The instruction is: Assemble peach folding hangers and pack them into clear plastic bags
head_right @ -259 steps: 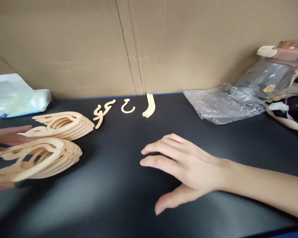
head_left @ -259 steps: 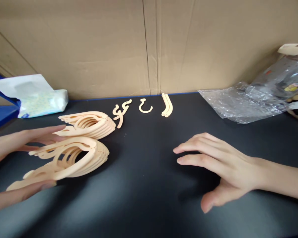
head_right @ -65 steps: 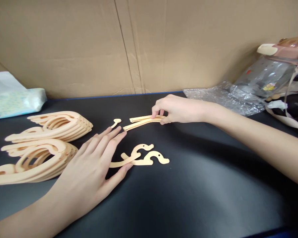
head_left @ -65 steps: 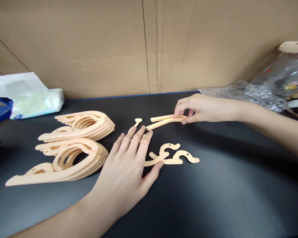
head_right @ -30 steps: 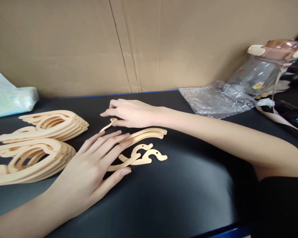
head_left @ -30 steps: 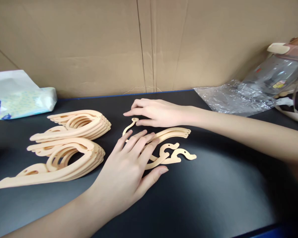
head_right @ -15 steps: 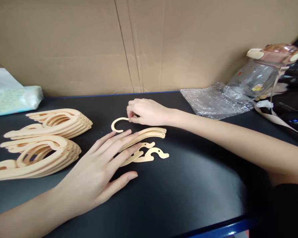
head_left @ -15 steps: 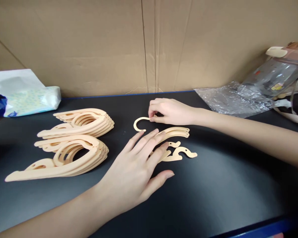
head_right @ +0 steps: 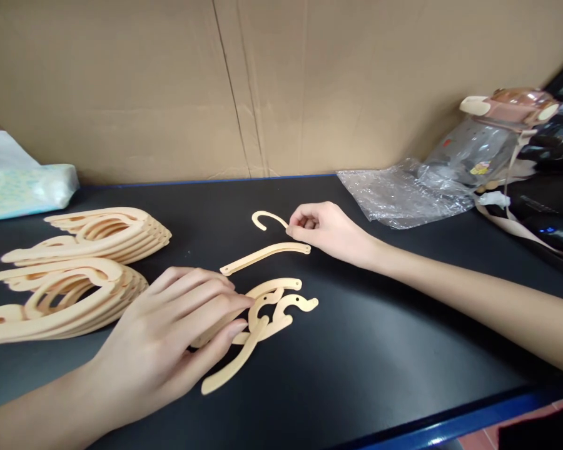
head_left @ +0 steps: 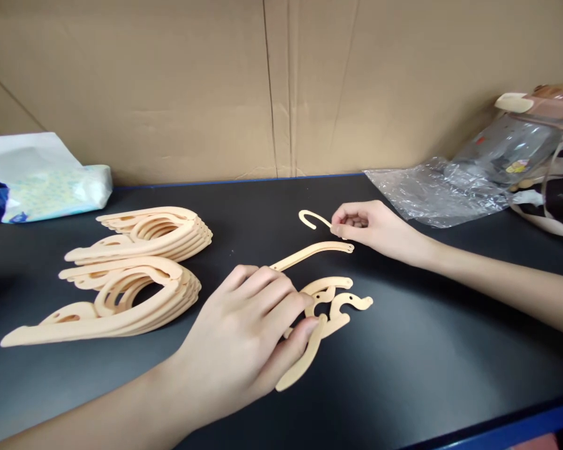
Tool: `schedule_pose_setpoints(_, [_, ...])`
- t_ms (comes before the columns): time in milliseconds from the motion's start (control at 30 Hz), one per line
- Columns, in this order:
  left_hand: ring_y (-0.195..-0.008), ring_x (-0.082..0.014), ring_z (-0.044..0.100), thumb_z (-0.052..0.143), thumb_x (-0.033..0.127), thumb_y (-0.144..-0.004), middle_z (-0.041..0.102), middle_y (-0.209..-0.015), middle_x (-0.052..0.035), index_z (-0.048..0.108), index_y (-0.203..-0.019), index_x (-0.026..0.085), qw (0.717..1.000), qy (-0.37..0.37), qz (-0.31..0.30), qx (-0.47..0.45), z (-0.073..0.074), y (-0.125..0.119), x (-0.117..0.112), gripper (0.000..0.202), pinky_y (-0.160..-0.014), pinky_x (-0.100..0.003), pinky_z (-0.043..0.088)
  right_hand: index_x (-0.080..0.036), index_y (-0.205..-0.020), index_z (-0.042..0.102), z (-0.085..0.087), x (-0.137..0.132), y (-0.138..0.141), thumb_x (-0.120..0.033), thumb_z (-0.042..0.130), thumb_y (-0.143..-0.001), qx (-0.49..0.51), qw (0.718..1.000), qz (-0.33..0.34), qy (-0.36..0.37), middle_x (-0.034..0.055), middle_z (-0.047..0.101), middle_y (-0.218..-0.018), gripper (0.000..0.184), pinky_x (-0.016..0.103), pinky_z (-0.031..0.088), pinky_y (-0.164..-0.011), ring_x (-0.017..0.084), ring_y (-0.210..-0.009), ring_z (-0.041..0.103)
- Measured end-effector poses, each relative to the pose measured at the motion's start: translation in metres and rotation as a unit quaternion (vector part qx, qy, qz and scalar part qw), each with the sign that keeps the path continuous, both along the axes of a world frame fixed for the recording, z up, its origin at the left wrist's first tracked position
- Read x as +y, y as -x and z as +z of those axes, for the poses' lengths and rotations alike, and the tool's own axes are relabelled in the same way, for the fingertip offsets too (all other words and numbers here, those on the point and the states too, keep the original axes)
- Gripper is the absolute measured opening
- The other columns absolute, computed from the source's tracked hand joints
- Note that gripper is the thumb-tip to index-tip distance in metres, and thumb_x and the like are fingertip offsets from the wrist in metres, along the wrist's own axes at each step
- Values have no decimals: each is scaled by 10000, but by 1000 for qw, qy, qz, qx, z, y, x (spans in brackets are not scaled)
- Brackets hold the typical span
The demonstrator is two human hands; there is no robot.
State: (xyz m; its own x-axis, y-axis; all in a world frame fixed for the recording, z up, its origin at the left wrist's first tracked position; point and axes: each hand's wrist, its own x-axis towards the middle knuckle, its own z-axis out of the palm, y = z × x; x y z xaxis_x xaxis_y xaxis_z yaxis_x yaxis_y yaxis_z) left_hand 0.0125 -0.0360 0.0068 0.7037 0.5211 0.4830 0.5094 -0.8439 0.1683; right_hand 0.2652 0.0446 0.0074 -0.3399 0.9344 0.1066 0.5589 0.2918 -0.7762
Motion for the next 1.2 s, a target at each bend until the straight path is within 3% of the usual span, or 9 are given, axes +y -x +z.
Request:
schedule_pose_setpoints(100, [-776, -155, 589, 506, 189, -982, 692, -932, 5, 650, -961, 199, 999, 27, 30, 8, -2, -1, 0, 146, -678, -340, 383, -193, -801, 607, -5, -10, 0, -379, 661, -832, 79, 997, -15, 2, -31, 591, -674, 196, 276, 417, -621, 119, -621, 529])
schedule_pose_setpoints(233, [-779, -160, 601, 502, 156, -978, 689, -972, -10, 652, -995, 205, 997, 52, 47, 19, -5, -1, 2, 159, -689, -321, 440, -197, -952, 572, -7, -11, 0, -354, 640, -872, 140, 990, -5, 8, -47, 610, -615, 189, 280, 406, -607, 112, -563, 515])
schedule_pose_setpoints(333, [-789, -179, 623, 483, 99, -963, 696, -984, -30, 647, -1056, 189, 998, 18, 44, 36, -5, 0, 2, 209, -685, -322, 470, -203, -1113, 546, -7, -8, -1, -374, 654, -879, 179, 984, 12, 23, -38, 649, -650, 310, 277, 400, -563, 110, -533, 501])
schedule_pose_setpoints(400, [-785, -195, 632, 453, 69, -953, 704, -984, -51, 642, -1093, 162, 997, -21, 38, 63, -5, 1, 2, 253, -658, -330, 476, -198, -1111, 581, -7, -7, -3, -395, 655, -886, 193, 980, 28, 32, -25, 663, -665, 308, 283, 416, -560, 110, -526, 510])
schedule_pose_setpoints(633, [-745, -212, 647, 339, -27, -894, 717, -948, -75, 646, -1123, 118, 981, -113, 48, 153, -1, -1, 3, 410, -623, -340, 487, -202, -921, 690, -6, -10, -4, -438, 655, -898, 177, 982, 57, 33, 4, 714, -783, 240, 280, 461, -660, 112, -641, 583])
schedule_pose_setpoints(767, [-712, -208, 644, 362, -49, -855, 702, -906, -65, 620, -1154, 118, 973, -127, 62, 182, -6, -4, 1, 429, -633, -340, 484, -236, -1003, 718, -4, -11, -5, -413, 537, -971, 151, 984, 86, 37, 9, 741, -924, 255, 277, 444, -716, 140, -811, 628])
schedule_pose_setpoints(900, [-692, -199, 648, 346, -30, -893, 684, -864, -36, 540, -1215, 131, 979, -112, 60, 163, -12, -2, -2, 409, -607, -333, 473, -243, -1040, 722, -3, -12, -4, -412, 627, -915, 132, 986, 89, 47, 9, 735, -960, 230, 302, 458, -799, 166, -882, 652])
schedule_pose_setpoints(1033, [-604, -171, 659, 272, 179, -1056, 690, -771, -13, 544, -1118, 140, 984, -94, 45, 141, -9, 0, -1, 281, -524, -302, 459, -222, -989, 746, -5, -14, -3, -429, 688, -870, 87, 992, 87, -9, 4, 690, -862, 245, 291, 413, -672, 135, -736, 572])
schedule_pose_setpoints(1200, [-435, -128, 576, 236, 457, -1053, 573, -561, 37, 557, -802, 181, 988, -91, 29, 123, 0, -4, 2, 492, -397, -267, 367, -198, -934, 750, -7, -17, -2, -331, 742, -831, 69, 988, 113, -80, 13, 692, -866, 169, 286, 414, -664, 121, -713, 543])
